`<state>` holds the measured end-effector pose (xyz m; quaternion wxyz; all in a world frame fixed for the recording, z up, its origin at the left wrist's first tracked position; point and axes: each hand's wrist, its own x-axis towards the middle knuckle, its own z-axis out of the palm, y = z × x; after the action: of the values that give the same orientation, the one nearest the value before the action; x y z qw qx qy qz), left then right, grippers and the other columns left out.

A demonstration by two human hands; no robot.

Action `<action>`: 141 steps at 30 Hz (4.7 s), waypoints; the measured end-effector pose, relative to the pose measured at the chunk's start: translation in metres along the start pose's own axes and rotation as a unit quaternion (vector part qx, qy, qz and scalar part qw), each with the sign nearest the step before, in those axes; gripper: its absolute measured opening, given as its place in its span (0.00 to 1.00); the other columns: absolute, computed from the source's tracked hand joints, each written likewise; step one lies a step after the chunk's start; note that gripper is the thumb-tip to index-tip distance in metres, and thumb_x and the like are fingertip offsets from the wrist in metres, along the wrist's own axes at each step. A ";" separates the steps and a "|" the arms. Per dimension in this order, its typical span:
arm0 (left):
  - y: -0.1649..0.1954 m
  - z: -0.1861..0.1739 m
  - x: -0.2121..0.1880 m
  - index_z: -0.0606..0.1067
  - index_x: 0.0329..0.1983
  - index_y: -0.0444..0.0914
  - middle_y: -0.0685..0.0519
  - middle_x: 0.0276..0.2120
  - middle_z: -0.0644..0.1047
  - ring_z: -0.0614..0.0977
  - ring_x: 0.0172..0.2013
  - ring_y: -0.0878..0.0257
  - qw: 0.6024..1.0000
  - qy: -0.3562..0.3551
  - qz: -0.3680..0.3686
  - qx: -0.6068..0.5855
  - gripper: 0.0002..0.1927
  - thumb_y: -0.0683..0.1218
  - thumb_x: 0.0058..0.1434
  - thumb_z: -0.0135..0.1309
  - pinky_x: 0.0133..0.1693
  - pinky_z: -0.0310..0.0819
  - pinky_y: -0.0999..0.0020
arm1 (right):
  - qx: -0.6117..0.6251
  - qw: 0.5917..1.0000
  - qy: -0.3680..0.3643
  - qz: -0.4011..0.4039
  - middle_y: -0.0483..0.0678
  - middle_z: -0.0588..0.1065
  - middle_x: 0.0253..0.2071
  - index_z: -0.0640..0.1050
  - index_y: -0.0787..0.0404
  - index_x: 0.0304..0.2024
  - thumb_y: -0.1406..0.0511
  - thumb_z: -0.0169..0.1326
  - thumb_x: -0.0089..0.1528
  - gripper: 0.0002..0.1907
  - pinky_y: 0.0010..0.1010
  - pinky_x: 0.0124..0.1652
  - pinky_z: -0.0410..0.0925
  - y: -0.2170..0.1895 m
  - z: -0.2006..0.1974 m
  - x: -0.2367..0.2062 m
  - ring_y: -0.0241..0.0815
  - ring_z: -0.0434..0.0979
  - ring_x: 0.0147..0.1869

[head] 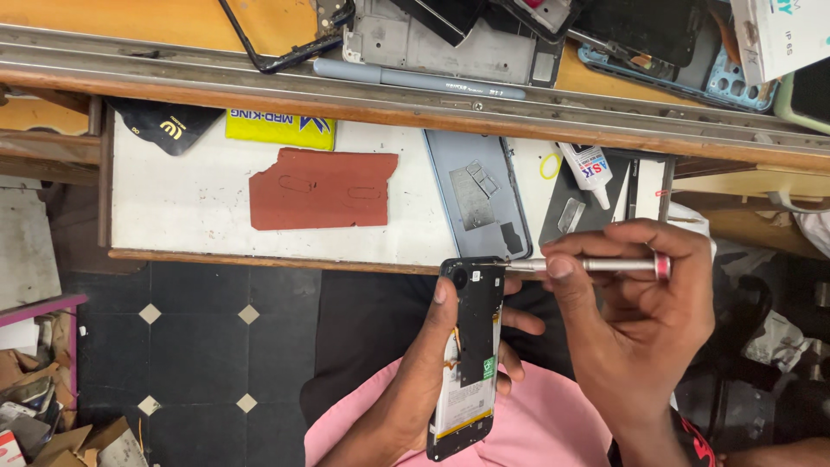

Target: The person uses a screwdriver to remove screws from the back of a disassembled smartphone. They then lift and remove a black metal shield plate, exposing the internal components. The removed plate is placed on the workbench.

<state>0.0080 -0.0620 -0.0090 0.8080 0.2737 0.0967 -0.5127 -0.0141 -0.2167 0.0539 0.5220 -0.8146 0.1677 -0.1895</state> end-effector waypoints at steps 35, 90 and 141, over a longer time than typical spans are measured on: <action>-0.018 -0.009 0.006 0.77 0.54 0.35 0.49 0.29 0.77 0.78 0.31 0.62 0.995 0.065 -0.011 0.078 0.59 0.85 0.53 0.19 0.33 0.74 0.69 | -0.137 0.988 0.036 -0.068 0.60 0.80 0.37 0.67 0.72 0.45 0.74 0.65 0.61 0.19 0.26 0.35 0.75 -0.004 0.001 -0.025 0.43 0.84 0.40; -0.018 -0.006 0.007 0.77 0.54 0.31 0.49 0.30 0.74 0.75 0.30 0.66 0.998 0.011 -0.025 0.051 0.59 0.85 0.60 0.18 0.33 0.69 0.73 | 0.130 0.991 -0.035 -0.019 0.69 0.73 0.54 0.60 0.66 0.56 0.80 0.50 0.67 0.19 0.42 0.64 0.75 -0.014 -0.001 -0.008 0.54 0.78 0.64; -0.006 0.005 0.008 0.64 0.71 0.36 0.41 0.52 0.76 0.80 0.35 0.61 0.997 0.023 0.059 -0.038 0.54 0.81 0.59 0.28 0.38 0.77 0.65 | -0.053 0.993 -0.018 -0.106 0.60 0.79 0.49 0.63 0.70 0.54 0.77 0.51 0.76 0.10 0.19 0.42 0.74 0.027 0.006 0.008 0.39 0.83 0.50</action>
<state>0.0055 -0.0723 -0.0105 0.8444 0.2599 0.1186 -0.4533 -0.0067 -0.2266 0.0281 0.4583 -0.8575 0.0807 -0.2195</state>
